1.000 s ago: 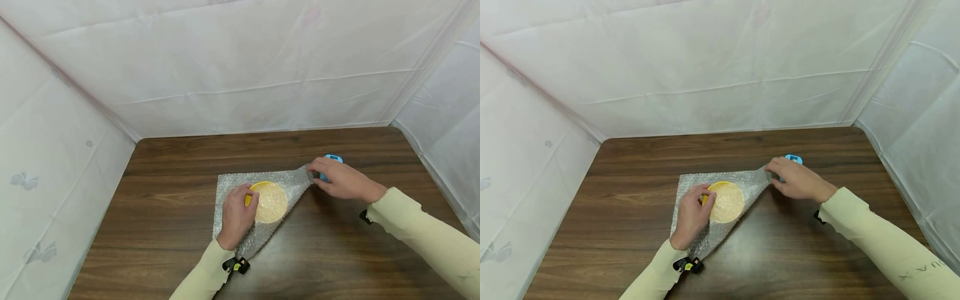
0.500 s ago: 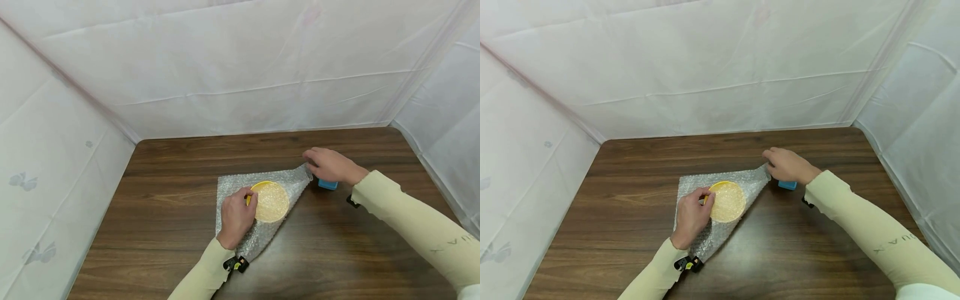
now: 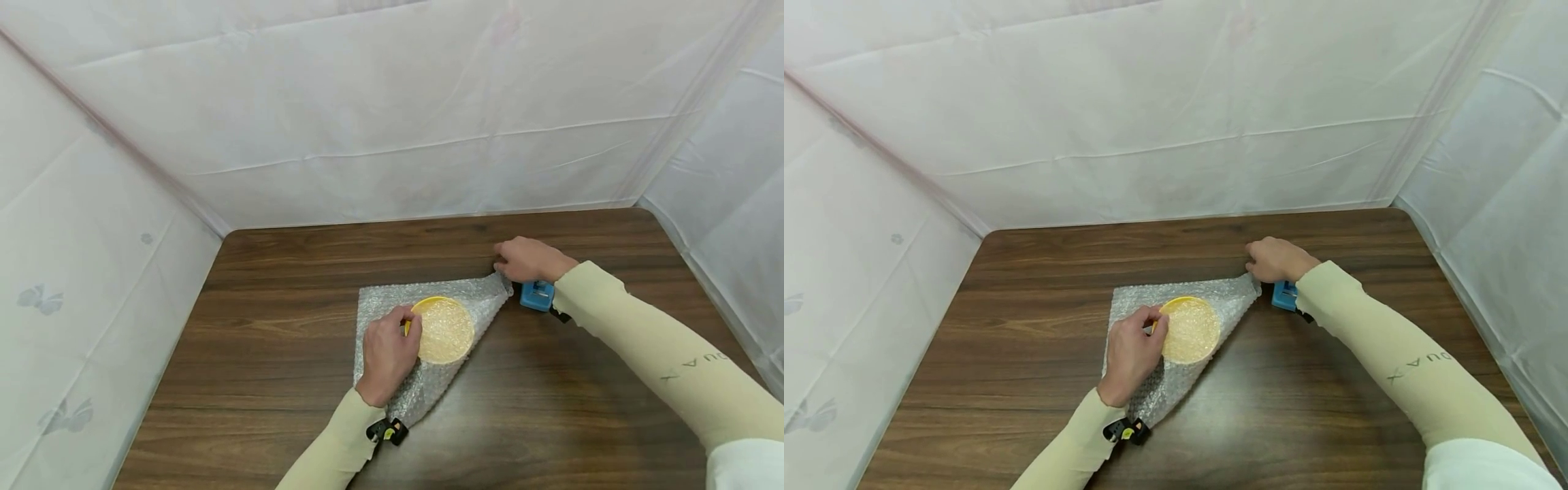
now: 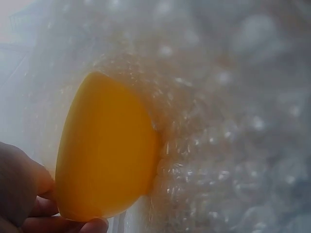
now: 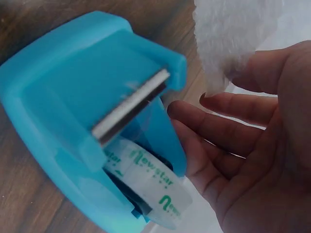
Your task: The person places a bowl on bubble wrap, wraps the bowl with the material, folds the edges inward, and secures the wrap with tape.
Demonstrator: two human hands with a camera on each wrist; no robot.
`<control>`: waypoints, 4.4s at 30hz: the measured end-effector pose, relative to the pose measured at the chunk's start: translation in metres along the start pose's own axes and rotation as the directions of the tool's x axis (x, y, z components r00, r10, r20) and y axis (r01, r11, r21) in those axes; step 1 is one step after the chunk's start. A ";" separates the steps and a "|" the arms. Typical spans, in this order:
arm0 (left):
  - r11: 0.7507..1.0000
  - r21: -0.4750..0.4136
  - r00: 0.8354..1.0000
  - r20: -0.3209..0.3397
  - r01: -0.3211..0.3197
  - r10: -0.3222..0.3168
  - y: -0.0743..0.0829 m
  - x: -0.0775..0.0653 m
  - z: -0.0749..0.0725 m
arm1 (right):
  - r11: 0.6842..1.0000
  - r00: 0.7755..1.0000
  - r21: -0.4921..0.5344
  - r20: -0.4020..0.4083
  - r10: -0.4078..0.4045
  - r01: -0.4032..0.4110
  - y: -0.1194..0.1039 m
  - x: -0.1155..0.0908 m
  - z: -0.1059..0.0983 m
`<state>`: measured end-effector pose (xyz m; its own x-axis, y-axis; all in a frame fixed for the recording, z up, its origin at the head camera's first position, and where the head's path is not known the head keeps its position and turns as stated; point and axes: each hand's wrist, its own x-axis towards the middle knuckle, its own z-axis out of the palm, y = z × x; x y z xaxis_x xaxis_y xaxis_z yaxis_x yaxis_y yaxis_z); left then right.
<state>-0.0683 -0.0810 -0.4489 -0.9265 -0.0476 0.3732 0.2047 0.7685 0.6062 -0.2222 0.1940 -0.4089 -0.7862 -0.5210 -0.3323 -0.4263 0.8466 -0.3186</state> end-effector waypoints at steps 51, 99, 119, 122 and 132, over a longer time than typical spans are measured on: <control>0.979 0.131 0.988 0.029 -0.157 0.154 -0.003 0.002 0.003 | 0.785 0.976 0.607 -0.218 0.014 0.125 -0.027 -0.027 -0.008; 0.957 0.180 0.973 0.005 -0.228 0.231 -0.006 0.011 0.014 | 0.363 0.952 0.897 -0.165 -0.258 0.254 -0.081 -0.010 0.032; 0.992 0.002 0.991 0.039 -0.127 0.127 -0.007 0.015 0.009 | 0.415 0.968 0.883 -0.144 -0.205 0.219 -0.102 0.010 0.054; 0.995 -0.040 0.994 0.067 -0.087 0.090 -0.008 0.015 0.008 | 0.416 0.972 0.885 -0.143 -0.185 0.210 -0.103 0.011 0.053; 0.985 -0.172 0.991 0.131 0.029 -0.006 -0.009 0.018 0.004 | 0.436 0.979 0.879 -0.138 -0.151 0.191 -0.104 0.012 0.052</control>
<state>-0.0878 -0.0863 -0.4509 -0.9611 0.0320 0.2742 0.2293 0.6457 0.7284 -0.1638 0.0939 -0.4252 -0.7670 -0.6226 -0.1550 0.0572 0.1743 -0.9830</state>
